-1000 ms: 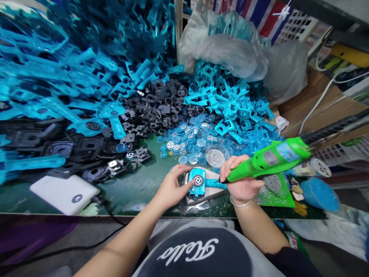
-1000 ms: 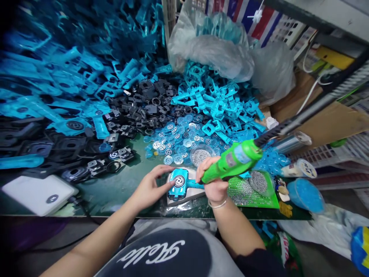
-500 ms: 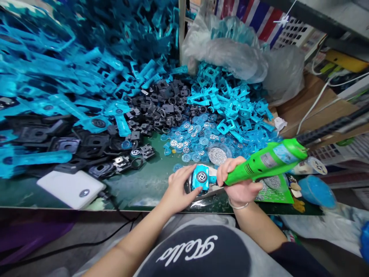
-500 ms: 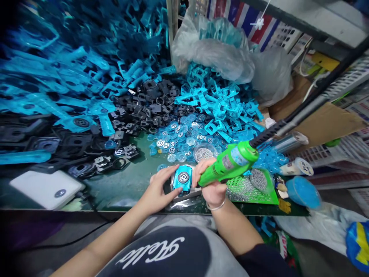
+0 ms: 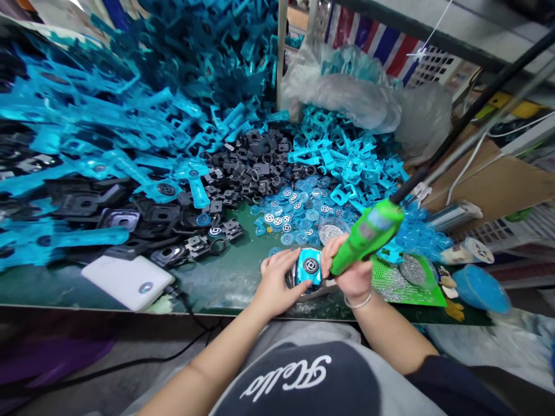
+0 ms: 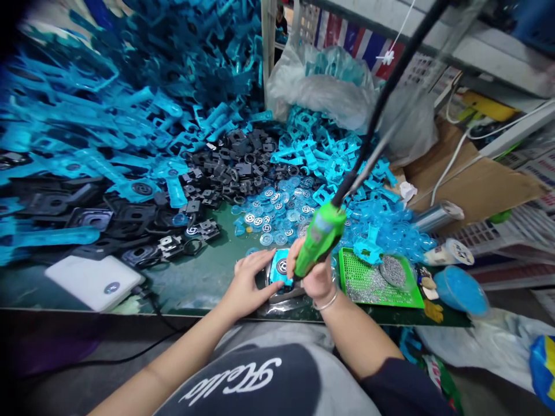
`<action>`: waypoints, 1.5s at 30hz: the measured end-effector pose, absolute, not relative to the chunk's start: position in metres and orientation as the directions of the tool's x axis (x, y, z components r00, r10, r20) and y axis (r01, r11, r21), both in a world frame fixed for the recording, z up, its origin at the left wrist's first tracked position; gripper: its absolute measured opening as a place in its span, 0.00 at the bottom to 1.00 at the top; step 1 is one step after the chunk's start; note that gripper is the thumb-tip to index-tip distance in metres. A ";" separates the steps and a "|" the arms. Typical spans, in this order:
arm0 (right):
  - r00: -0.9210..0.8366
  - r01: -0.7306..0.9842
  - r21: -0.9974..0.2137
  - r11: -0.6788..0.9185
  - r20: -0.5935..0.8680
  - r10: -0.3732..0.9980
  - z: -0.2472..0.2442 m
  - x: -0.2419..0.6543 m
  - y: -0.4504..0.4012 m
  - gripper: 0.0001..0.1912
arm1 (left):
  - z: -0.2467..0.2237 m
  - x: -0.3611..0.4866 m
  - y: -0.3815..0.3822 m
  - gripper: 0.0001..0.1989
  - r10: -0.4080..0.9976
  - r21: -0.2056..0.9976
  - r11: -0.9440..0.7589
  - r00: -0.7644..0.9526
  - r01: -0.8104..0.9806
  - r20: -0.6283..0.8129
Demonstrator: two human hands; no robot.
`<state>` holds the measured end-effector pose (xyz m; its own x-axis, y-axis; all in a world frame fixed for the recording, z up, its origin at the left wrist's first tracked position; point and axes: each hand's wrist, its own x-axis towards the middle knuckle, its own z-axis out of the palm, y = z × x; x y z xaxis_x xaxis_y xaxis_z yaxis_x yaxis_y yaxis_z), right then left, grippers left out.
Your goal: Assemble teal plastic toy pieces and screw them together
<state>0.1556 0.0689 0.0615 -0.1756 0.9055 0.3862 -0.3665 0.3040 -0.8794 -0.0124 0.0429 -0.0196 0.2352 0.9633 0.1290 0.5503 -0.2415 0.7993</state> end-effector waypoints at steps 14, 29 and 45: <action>-0.200 -0.279 -0.904 0.323 0.384 0.901 0.011 0.118 0.132 0.34 | -0.026 -0.013 0.042 0.33 0.958 0.797 -0.273 0.225 0.539 0.176; -0.381 0.680 -0.653 0.333 0.074 0.922 0.069 0.229 0.067 0.32 | -0.013 -0.013 0.048 0.45 0.768 0.733 -0.613 0.441 0.295 0.465; -0.315 0.118 -0.898 0.425 0.372 0.873 0.081 0.244 0.041 0.24 | 0.056 0.011 0.031 0.52 0.826 0.913 -0.402 0.457 0.067 0.330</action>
<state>0.2437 0.0407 0.0806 -0.3150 0.8734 0.3715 0.1185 0.4246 -0.8976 0.0108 0.0313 0.0557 0.4570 0.8262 0.3296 0.0673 -0.4016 0.9133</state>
